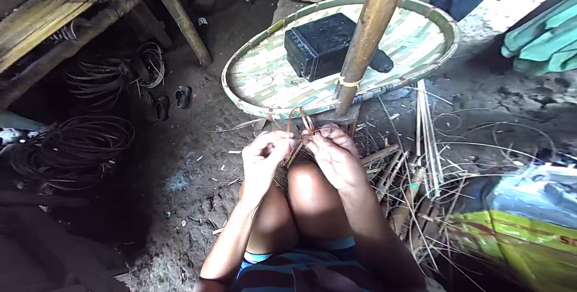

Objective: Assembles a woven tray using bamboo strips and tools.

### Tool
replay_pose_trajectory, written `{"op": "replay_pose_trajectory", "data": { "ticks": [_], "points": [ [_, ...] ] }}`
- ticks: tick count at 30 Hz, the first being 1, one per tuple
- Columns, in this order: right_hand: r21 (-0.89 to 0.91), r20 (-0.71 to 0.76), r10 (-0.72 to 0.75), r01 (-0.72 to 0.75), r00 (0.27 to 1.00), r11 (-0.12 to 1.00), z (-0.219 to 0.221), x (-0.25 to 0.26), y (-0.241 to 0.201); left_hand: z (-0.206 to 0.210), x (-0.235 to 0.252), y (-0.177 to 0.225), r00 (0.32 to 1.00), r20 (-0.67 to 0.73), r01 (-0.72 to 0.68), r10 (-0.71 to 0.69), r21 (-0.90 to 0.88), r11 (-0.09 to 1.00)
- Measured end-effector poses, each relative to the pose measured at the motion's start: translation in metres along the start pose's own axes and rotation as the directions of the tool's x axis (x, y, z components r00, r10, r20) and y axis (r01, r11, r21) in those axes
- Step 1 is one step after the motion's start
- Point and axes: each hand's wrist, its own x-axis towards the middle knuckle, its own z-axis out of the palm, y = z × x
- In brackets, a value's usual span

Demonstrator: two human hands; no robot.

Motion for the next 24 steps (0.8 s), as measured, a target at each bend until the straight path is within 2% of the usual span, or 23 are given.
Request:
{"op": "replay_pose_trajectory", "data": {
  "ticks": [1, 2, 3, 5, 6, 7, 9, 10, 12, 13, 15, 17, 19, 21, 22, 24],
  "points": [
    [-0.188, 0.063, -0.08, 0.09, 0.995, 0.978, -0.007, -0.002, -0.006, -0.005, 0.002, 0.001, 0.982, -0.004, -0.185, 0.187, 0.122, 0.975],
    [-0.372, 0.121, -0.151, 0.185, 0.981, 0.91, -0.011, -0.004, -0.015, -0.013, 0.006, 0.003, 0.94, -0.001, -0.332, 0.342, 0.242, 0.912],
    [-0.558, 0.172, -0.226, 0.284, 0.959, 0.78, -0.013, -0.004, -0.027, -0.023, 0.01, 0.004, 0.889, 0.003, -0.428, 0.458, 0.366, 0.827],
    [-0.81, 0.297, -0.393, 0.448, 0.87, 0.379, -0.011, -0.001, -0.048, -0.045, 0.018, 0.009, 0.803, 0.047, -0.492, 0.594, 0.614, 0.617],
    [-0.846, 0.39, -0.464, 0.508, 0.795, 0.16, -0.005, 0.004, -0.057, -0.053, 0.022, 0.011, 0.792, 0.067, -0.472, 0.607, 0.698, 0.539],
    [-0.828, 0.507, -0.489, 0.558, 0.71, -0.048, 0.003, 0.011, -0.063, -0.059, 0.026, 0.011, 0.81, 0.072, -0.432, 0.582, 0.743, 0.511],
    [-0.68, 0.733, -0.363, 0.641, 0.576, -0.356, 0.014, 0.026, -0.069, -0.066, 0.032, 0.006, 0.873, 0.075, -0.375, 0.481, 0.733, 0.567],
    [-0.587, 0.808, -0.276, 0.678, 0.52, -0.442, 0.019, 0.035, -0.071, -0.068, 0.035, 0.003, 0.894, 0.098, -0.371, 0.436, 0.708, 0.601],
    [-0.473, 0.878, -0.212, 0.713, 0.429, -0.517, 0.026, 0.058, -0.079, -0.066, 0.044, 0.0, 0.903, 0.219, -0.412, 0.37, 0.685, 0.6],
    [-0.454, 0.886, -0.192, 0.71, 0.421, -0.538, 0.031, 0.069, -0.088, -0.061, 0.047, 0.001, 0.886, 0.299, -0.459, 0.355, 0.679, 0.573],
    [-0.423, 0.874, -0.041, 0.716, 0.484, -0.555, 0.044, 0.085, -0.109, -0.048, 0.053, 0.004, 0.831, 0.433, -0.556, 0.349, 0.625, 0.548],
    [-0.371, 0.856, 0.139, 0.778, 0.498, -0.507, 0.056, 0.094, -0.123, -0.037, 0.061, 0.008, 0.781, 0.525, -0.617, 0.339, 0.564, 0.548],
    [-0.328, 0.856, 0.234, 0.835, 0.46, -0.443, 0.062, 0.099, -0.136, -0.033, 0.066, 0.007, 0.78, 0.536, -0.607, 0.323, 0.519, 0.602],
    [-0.327, 0.841, 0.267, 0.835, 0.471, -0.443, 0.066, 0.1, -0.144, -0.033, 0.068, 0.003, 0.796, 0.498, -0.581, 0.343, 0.474, 0.661],
    [-0.34, 0.83, 0.259, 0.816, 0.494, -0.467, 0.068, 0.1, -0.144, -0.035, 0.069, 0.001, 0.797, 0.484, -0.582, 0.361, 0.456, 0.674],
    [-0.362, 0.788, 0.21, 0.712, 0.578, -0.602, 0.075, 0.099, -0.13, -0.041, 0.07, -0.003, 0.798, 0.477, -0.576, 0.369, 0.423, 0.7]
  ]
}}
